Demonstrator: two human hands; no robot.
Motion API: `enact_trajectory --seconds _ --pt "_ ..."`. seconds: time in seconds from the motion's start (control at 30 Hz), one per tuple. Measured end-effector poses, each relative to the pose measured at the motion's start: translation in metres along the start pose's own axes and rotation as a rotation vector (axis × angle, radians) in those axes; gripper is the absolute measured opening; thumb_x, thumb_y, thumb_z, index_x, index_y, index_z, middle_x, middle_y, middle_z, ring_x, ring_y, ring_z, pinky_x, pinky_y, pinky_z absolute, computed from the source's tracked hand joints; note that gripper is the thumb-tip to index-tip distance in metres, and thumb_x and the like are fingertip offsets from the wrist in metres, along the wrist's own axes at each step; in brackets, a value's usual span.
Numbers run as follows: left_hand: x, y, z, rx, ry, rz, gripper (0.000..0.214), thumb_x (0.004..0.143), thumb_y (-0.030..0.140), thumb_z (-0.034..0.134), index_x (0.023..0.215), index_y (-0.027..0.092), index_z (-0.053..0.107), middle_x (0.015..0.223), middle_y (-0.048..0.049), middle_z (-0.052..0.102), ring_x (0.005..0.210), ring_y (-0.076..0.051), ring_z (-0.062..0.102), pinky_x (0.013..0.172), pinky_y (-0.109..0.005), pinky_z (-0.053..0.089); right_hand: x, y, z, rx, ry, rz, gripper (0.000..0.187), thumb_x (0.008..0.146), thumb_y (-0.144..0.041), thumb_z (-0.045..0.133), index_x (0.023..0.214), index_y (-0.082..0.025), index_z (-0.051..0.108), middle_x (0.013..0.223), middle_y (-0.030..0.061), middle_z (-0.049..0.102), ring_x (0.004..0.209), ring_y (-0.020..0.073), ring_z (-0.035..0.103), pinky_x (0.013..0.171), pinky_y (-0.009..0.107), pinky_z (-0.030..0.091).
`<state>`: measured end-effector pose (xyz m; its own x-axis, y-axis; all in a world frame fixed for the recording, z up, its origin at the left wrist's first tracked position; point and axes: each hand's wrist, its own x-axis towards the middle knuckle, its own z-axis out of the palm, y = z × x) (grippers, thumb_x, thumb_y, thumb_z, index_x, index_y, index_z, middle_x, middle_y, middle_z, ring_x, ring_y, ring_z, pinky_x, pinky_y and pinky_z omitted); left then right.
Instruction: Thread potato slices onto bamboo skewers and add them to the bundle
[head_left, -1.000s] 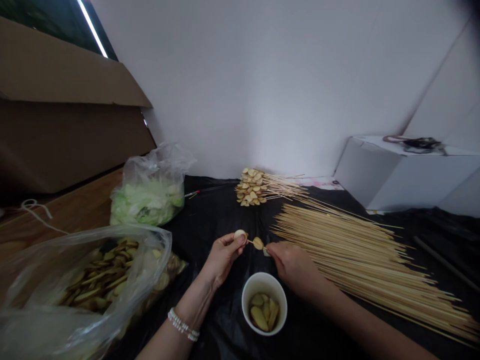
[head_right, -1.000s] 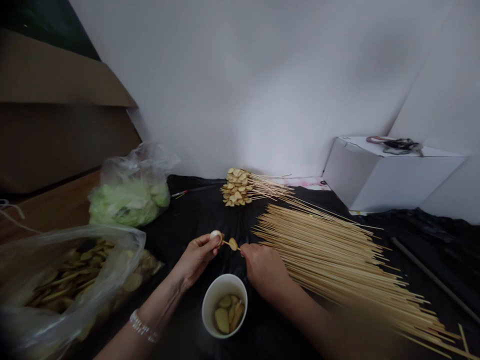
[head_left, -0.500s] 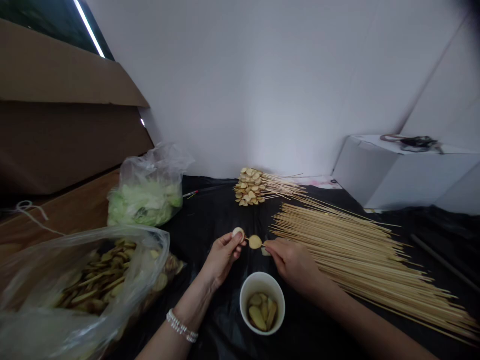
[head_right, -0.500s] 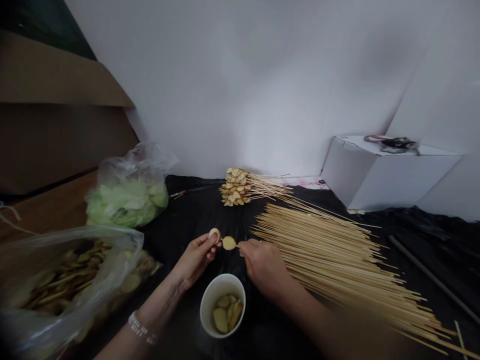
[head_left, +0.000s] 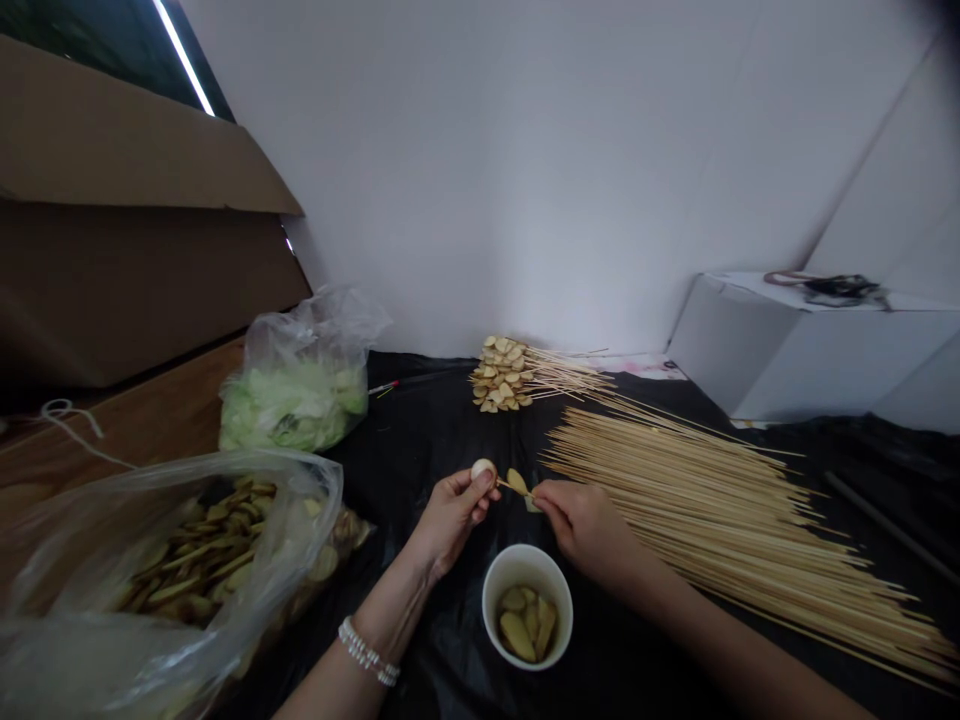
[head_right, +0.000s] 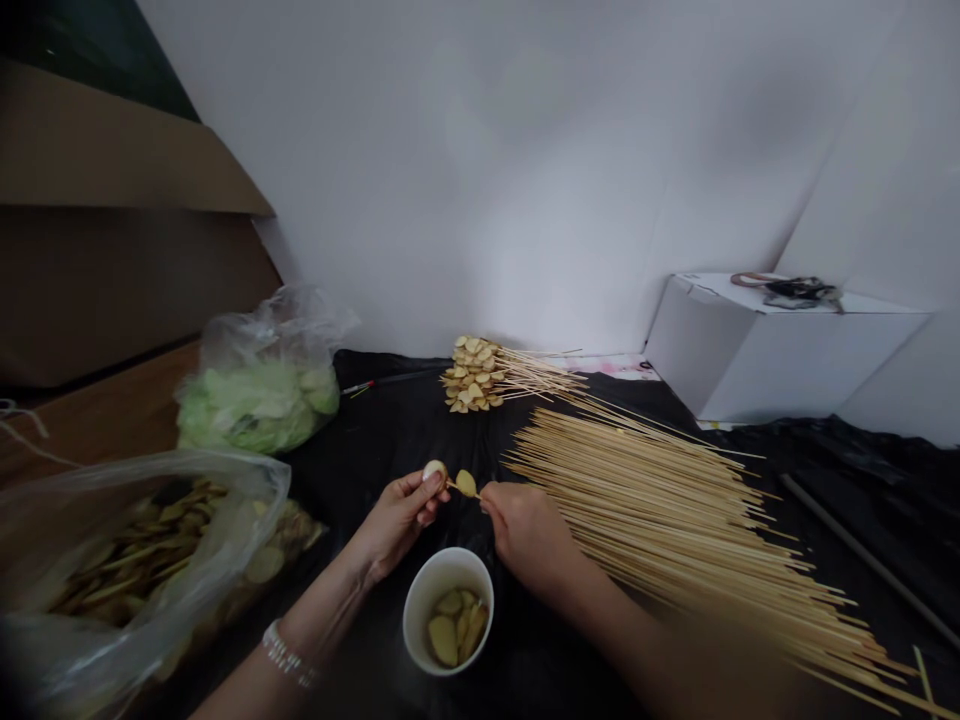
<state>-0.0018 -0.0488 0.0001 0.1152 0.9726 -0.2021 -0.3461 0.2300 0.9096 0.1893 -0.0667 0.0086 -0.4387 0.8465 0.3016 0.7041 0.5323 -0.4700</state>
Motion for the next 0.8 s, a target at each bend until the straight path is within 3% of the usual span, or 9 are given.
enact_trajectory --seconds 0.2,0.5,0.8 --pt "-0.0003 -0.002 0.0012 0.051 0.012 0.035 0.034 0.06 0.039 0.081 0.071 0.009 0.068 0.063 -0.0025 0.06 0.048 -0.001 0.04 0.042 -0.013 0.029 -0.0017 -0.0021 0.0026 -0.066 0.024 0.0 0.029 0.094 -0.018 0.033 0.08 -0.018 0.058 0.077 0.0046 0.064 0.075 0.0148 0.058 0.069 0.024 0.036" --pt "0.0008 -0.0049 0.0019 0.118 0.01 0.074 0.033 0.064 0.04 0.078 0.072 0.01 0.067 0.062 -0.0017 0.059 0.048 -0.002 0.04 0.042 -0.015 0.029 -0.0015 -0.0057 0.0029 -0.117 -0.042 0.07 0.028 0.094 -0.021 0.032 0.08 -0.018 0.057 0.075 0.004 0.064 0.07 0.0142 0.057 0.063 0.025 0.032" --pt "0.0004 0.0017 0.0018 0.041 0.037 0.088 0.035 0.059 0.037 0.082 0.076 0.011 0.067 0.065 0.0015 0.055 0.05 -0.002 0.04 0.044 -0.014 0.029 -0.0004 -0.0013 0.0048 0.007 0.035 0.074 0.018 0.094 -0.024 0.038 0.09 -0.019 0.055 0.084 0.0033 0.063 0.076 0.0145 0.057 0.067 0.024 0.036"
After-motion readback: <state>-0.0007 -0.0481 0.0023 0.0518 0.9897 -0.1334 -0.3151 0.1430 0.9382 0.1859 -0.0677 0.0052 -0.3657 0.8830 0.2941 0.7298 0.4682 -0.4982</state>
